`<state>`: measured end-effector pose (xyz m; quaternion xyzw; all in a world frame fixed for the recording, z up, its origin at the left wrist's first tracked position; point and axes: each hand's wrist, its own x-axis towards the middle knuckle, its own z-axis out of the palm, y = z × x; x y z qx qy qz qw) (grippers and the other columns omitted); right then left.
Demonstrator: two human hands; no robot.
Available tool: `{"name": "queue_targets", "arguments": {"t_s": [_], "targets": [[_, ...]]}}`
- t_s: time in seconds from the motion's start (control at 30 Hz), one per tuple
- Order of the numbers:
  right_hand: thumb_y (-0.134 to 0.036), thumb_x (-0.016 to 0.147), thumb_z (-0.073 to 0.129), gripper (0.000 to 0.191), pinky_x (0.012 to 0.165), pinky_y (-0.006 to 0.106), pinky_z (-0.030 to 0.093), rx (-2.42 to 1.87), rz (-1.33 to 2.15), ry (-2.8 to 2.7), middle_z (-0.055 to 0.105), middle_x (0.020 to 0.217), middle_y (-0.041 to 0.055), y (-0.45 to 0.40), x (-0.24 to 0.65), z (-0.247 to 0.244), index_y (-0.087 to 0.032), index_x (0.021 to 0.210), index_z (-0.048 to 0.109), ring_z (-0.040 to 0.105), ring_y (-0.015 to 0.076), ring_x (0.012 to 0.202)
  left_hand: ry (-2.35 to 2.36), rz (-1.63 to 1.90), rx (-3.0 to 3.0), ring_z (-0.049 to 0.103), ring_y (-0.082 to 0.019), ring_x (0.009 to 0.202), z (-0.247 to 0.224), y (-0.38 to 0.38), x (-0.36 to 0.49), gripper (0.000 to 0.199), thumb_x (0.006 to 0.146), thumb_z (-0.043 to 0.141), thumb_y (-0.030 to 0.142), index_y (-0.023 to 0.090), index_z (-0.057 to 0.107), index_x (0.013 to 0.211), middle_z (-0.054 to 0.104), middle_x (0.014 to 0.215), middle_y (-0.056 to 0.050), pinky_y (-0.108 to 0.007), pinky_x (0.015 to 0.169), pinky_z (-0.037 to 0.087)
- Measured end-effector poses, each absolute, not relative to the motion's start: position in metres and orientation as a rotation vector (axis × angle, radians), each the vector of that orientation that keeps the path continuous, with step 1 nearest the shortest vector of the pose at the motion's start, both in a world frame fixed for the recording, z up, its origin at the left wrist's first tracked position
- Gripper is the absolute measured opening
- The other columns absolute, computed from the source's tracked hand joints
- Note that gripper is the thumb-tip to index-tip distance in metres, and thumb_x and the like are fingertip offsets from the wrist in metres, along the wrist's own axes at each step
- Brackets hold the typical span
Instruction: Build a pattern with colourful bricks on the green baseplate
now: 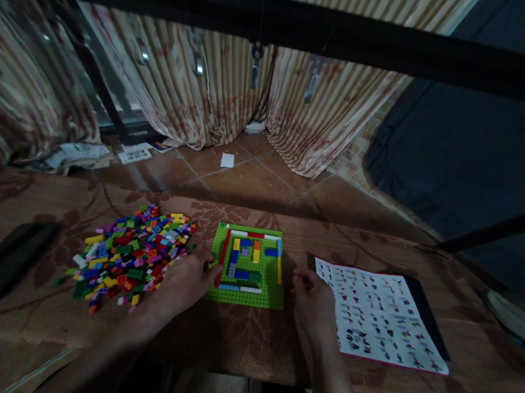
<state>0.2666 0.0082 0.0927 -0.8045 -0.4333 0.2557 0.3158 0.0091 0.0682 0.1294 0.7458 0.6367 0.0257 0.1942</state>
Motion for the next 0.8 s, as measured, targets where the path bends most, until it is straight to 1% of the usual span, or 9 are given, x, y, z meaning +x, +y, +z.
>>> {"name": "queue_targets", "arguments": {"t_s": [0.1, 0.23, 0.4, 0.5, 0.67, 0.8], "targets": [[-0.046, 0.082, 0.050, 0.033, 0.059, 0.031, 0.045, -2.195, 0.579, -1.275, 0.070, 0.068, 0.0061, 0.016, 0.262, 0.095, -0.019, 0.086, 0.069, 0.066, 0.0223, 0.064, 1.786, 0.027, 2.103, 0.068, -0.023, 0.090, 0.120, 0.068, 0.016, 0.034, 0.092, 0.046, 0.041, 0.013, 0.063, 0.102, 0.072, 0.091, -0.011, -0.030, 0.078, 0.049], [-0.046, 0.082, 0.054, 0.029, 0.061, 0.030, 0.042, -2.275, 0.527, -1.402, 0.071, 0.074, 0.0064, 0.025, 0.250, 0.092, -0.021, 0.081, 0.068, 0.064, 0.0208, 0.067, 1.779, 0.000, 2.140, 0.067, -0.026, 0.092, 0.112, 0.068, 0.022, 0.039, 0.091, 0.046, 0.046, 0.012, 0.063, 0.101, 0.071, 0.091, -0.013, -0.032, 0.079, 0.050], [-0.039, 0.083, 0.056, 0.019, 0.061, 0.029, 0.039, -2.390, 0.501, -1.490, 0.069, 0.072, 0.0045, 0.028, 0.240, 0.087, -0.021, 0.081, 0.064, 0.063, 0.0202, 0.068, 1.794, -0.075, 2.130, 0.069, -0.025, 0.086, 0.113, 0.071, 0.027, 0.033, 0.092, 0.043, 0.035, 0.012, 0.065, 0.101, 0.071, 0.088, -0.013, -0.033, 0.075, 0.051], [-0.036, 0.084, 0.054, 0.018, 0.062, 0.029, 0.038, -2.398, 0.471, -1.512, 0.069, 0.074, 0.0049, 0.027, 0.238, 0.087, -0.021, 0.080, 0.064, 0.062, 0.0204, 0.069, 1.795, -0.086, 2.126, 0.069, -0.025, 0.086, 0.115, 0.072, 0.028, 0.031, 0.092, 0.042, 0.030, 0.012, 0.065, 0.099, 0.071, 0.089, -0.014, -0.032, 0.074, 0.051], [-0.035, 0.084, 0.053, 0.019, 0.062, 0.030, 0.038, -2.371, 0.438, -1.508, 0.070, 0.074, 0.0059, 0.028, 0.238, 0.086, -0.021, 0.079, 0.065, 0.063, 0.0202, 0.068, 1.782, -0.076, 2.125, 0.069, -0.024, 0.088, 0.113, 0.073, 0.029, 0.029, 0.091, 0.042, 0.029, 0.013, 0.066, 0.094, 0.072, 0.089, -0.012, -0.030, 0.076, 0.051], [-0.038, 0.083, 0.054, 0.021, 0.063, 0.030, 0.042, -2.300, 0.520, -1.472, 0.071, 0.078, 0.0060, 0.023, 0.246, 0.087, -0.021, 0.081, 0.067, 0.065, 0.0206, 0.071, 1.781, -0.084, 2.127, 0.069, -0.023, 0.087, 0.112, 0.074, 0.029, 0.029, 0.091, 0.042, 0.028, 0.014, 0.066, 0.094, 0.072, 0.089, -0.012, -0.030, 0.076, 0.051]]}}
